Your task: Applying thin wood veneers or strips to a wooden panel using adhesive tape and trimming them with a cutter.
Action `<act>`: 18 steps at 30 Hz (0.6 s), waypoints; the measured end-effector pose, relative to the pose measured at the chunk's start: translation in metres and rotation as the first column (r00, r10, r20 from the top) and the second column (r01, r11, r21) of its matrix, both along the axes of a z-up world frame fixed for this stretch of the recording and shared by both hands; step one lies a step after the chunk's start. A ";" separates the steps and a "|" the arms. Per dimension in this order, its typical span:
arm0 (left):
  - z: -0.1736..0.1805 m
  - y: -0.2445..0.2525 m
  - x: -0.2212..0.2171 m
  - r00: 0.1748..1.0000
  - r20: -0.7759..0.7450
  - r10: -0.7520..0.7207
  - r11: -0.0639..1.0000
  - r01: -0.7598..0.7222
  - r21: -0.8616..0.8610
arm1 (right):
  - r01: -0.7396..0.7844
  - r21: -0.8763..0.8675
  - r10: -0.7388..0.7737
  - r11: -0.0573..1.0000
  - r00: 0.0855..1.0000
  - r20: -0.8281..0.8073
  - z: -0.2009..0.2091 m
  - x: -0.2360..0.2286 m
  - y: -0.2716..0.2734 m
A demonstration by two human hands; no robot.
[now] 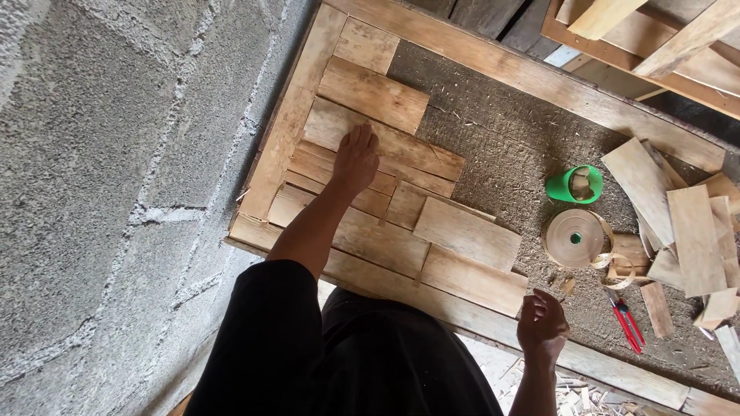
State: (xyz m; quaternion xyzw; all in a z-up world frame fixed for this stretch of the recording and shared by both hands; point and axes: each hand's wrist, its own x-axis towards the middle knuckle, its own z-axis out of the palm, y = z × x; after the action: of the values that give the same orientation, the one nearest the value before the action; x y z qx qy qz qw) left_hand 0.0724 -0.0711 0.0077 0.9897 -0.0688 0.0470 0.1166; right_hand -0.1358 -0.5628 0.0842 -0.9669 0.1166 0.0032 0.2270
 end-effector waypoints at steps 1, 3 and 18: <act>0.000 0.000 0.001 1.000 -0.026 -0.004 1.000 0.004 0.025 | -0.009 -0.003 0.009 1.000 1.000 -0.010 -0.004 0.000 -0.002; 0.006 -0.001 0.002 0.998 -0.055 -0.006 0.998 0.010 0.069 | 0.001 0.005 -0.001 1.000 1.000 -0.017 0.006 0.003 0.008; 0.007 0.016 0.018 0.991 -0.135 0.003 0.992 0.014 0.128 | -0.162 0.084 0.161 0.983 0.987 0.015 -0.001 0.062 0.066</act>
State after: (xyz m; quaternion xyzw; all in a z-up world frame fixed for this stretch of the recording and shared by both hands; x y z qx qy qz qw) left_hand 0.0904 -0.0547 0.0150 0.9959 -0.0663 -0.0248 0.0570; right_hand -0.0739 -0.4964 0.0828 -0.9626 0.0366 0.0228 0.2674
